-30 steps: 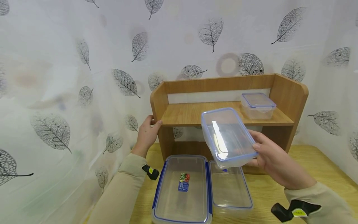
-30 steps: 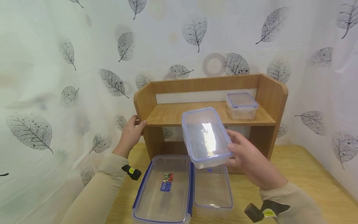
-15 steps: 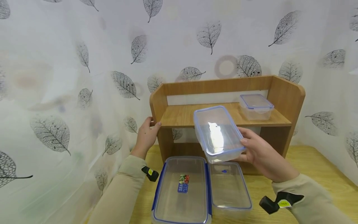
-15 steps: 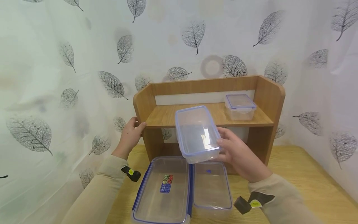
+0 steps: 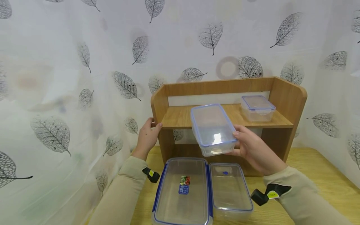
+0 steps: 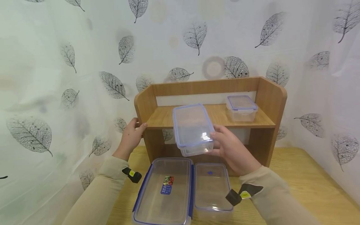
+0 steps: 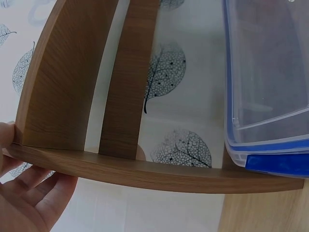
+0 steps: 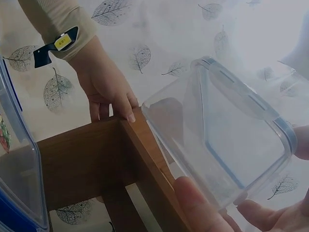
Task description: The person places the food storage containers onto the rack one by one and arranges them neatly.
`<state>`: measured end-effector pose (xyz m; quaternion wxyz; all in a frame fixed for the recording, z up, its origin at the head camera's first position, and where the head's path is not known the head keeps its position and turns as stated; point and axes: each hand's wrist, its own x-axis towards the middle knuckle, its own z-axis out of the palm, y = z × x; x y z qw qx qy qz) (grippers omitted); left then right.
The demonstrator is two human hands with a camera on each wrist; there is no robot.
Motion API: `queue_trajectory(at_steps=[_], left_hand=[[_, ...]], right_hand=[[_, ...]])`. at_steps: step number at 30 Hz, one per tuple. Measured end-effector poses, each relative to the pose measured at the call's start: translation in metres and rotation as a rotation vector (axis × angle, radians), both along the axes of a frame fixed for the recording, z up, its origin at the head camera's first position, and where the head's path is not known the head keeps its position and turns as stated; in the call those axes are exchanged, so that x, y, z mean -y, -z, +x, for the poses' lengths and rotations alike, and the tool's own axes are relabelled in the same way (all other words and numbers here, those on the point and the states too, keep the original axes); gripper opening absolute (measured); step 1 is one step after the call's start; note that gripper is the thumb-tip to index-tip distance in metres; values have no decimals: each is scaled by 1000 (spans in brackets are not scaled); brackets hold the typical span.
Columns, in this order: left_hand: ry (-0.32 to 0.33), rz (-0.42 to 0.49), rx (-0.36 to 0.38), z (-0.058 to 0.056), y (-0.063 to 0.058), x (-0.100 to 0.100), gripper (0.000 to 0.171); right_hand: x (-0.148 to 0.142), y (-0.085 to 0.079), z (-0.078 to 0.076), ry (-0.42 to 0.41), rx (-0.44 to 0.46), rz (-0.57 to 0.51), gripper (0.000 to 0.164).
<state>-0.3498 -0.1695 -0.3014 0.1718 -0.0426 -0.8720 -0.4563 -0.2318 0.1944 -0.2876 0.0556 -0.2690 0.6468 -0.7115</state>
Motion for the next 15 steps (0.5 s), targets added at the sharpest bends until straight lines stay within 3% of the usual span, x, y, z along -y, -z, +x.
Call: queue_trajectory(at_steps=[15], left_hand=[[10,-6,-18,0,0,0,48]], right_hand=[[21,-9,-20,67,61,-57,59]])
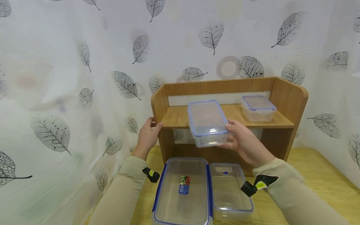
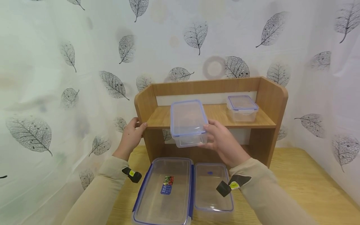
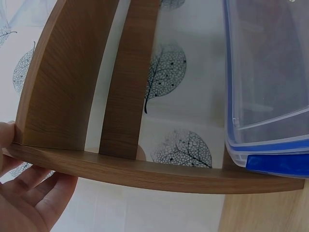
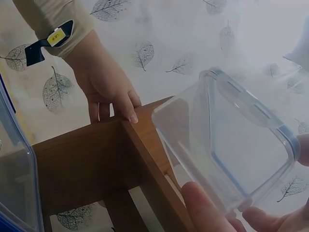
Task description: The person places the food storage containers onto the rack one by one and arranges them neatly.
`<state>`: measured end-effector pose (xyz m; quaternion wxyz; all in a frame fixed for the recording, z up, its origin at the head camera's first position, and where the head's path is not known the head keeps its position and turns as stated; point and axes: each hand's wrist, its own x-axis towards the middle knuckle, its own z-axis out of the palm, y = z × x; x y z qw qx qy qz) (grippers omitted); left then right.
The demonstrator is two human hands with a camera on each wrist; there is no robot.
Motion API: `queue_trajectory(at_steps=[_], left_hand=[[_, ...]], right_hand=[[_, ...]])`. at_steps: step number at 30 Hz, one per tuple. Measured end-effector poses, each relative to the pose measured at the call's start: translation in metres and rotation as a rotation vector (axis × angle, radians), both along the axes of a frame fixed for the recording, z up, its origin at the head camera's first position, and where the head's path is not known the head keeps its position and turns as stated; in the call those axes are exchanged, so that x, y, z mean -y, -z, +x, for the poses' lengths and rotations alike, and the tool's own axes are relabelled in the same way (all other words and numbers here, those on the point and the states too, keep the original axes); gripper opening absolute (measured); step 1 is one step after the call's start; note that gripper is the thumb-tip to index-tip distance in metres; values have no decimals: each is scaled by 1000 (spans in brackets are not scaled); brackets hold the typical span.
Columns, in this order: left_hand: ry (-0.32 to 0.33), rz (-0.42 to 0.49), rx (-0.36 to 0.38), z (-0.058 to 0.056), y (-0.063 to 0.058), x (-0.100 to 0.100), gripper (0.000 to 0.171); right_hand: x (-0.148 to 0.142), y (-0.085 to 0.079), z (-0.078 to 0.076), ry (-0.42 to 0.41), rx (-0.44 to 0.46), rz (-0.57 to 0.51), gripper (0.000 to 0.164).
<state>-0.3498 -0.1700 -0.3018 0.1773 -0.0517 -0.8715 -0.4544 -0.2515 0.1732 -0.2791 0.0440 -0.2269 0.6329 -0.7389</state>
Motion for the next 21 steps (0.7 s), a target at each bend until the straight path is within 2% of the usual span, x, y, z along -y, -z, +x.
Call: queue_trajectory(at_steps=[13,21], left_hand=[[-5,4,16,1,-1,0,50],[3,12,5,1,-1,0,50]], right_hand=[[14,4,-18,73,52,-47,59],[19,0,-23,144,51,-9,71]])
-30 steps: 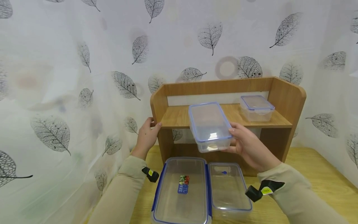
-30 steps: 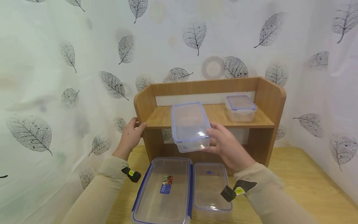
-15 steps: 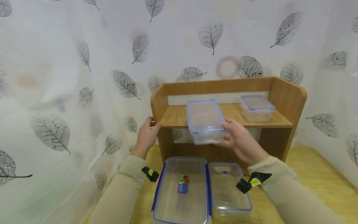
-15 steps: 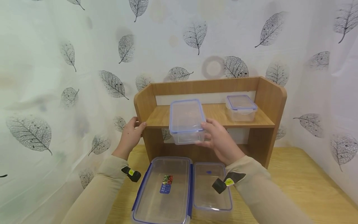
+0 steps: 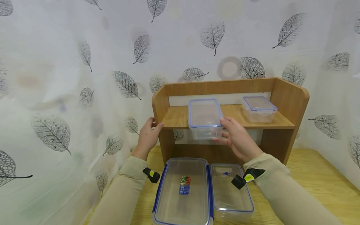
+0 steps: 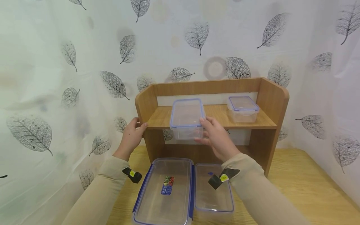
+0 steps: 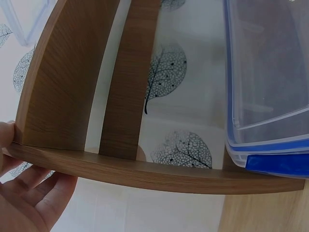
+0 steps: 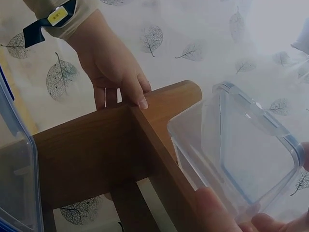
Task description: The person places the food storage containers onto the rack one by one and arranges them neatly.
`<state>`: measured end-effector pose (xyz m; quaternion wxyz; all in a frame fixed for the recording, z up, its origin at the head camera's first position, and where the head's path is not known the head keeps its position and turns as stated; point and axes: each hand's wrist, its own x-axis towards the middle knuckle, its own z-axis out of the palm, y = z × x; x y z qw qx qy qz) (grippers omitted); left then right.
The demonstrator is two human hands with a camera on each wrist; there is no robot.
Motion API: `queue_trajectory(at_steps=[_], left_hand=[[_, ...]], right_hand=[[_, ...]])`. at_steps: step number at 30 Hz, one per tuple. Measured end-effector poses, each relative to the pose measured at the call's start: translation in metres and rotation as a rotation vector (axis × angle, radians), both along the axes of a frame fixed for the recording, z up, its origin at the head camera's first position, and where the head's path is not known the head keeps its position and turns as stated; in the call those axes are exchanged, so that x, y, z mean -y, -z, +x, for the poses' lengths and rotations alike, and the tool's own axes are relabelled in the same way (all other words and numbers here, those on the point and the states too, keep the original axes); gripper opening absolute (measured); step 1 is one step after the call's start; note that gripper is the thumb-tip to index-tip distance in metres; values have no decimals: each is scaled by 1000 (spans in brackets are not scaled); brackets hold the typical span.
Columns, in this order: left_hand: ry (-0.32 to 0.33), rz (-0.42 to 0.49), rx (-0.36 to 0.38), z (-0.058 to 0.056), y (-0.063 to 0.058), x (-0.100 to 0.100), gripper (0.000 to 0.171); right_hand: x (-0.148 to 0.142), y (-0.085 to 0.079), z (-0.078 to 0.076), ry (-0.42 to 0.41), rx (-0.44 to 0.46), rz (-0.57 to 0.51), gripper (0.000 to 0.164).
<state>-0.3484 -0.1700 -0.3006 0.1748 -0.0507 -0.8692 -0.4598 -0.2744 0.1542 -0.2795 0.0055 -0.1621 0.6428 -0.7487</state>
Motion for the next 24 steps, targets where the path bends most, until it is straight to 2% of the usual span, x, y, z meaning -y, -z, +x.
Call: queue_trajectory(at_steps=[11,24], left_hand=[[2,2,11,-1,4,2,50],[7,-4,11,-1,1,1,52]], right_hand=[[2,-2,-7,30,13,57,83],[2,-15,-16,40,43,152,80]])
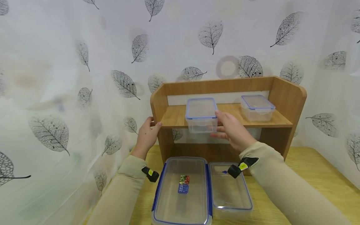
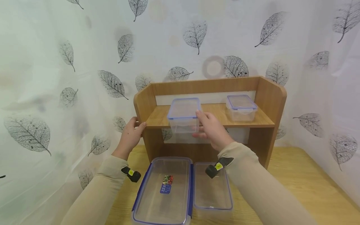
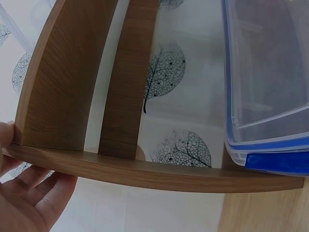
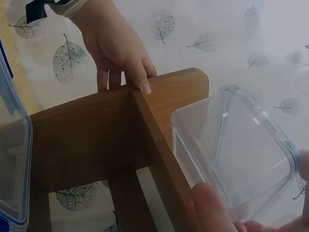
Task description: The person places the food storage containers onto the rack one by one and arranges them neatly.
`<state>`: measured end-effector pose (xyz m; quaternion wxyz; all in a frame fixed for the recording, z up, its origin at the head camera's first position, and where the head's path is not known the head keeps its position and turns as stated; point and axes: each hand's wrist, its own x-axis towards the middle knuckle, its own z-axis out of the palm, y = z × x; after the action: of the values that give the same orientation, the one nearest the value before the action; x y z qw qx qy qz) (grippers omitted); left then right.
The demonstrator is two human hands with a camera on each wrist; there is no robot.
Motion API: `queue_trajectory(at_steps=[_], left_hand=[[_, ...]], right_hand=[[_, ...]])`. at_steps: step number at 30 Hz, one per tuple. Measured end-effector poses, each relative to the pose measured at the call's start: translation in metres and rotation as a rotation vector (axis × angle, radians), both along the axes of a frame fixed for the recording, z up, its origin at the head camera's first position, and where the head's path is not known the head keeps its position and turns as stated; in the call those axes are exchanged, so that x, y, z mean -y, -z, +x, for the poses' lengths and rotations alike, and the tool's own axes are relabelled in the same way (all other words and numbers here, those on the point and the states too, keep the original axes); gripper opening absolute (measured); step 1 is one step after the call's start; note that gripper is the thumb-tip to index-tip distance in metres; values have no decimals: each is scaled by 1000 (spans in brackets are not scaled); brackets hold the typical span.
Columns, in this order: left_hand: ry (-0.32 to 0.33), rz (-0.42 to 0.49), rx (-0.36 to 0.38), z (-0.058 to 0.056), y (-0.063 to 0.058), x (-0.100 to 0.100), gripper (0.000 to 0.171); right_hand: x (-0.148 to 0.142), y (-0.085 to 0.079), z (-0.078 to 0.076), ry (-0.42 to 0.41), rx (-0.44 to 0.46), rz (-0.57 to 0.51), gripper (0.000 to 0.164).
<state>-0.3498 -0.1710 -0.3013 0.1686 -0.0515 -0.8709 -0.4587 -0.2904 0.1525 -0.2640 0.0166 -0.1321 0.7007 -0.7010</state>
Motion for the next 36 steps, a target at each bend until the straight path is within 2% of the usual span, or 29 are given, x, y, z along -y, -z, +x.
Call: queue_trajectory(at_steps=[9,13,16,20,25,30,36], left_hand=[[-1,7,11,0,-1,0,53],[-1,6,21,1,1,0,53],[-4,6,20,1,2,0,52],[-7,-3,16,1,2,-1,53],[-3,-13,6,1,2,-1,53],[-5,-16,-8,0,3,1,53],[-2,-14,-14,-2,4,1,53]], right_hand=[[0,0,-1,4,-7,20,75],[-6,1,5,16,-48,115,73],[-8,-1,13,50,-111,231,77],[-11,-4,24,128,-259,449,79],[-12,-5,34,202,-471,689,73],[-7,-4,40,234,-714,837,67],[-4,1,38,270,-980,955,64]])
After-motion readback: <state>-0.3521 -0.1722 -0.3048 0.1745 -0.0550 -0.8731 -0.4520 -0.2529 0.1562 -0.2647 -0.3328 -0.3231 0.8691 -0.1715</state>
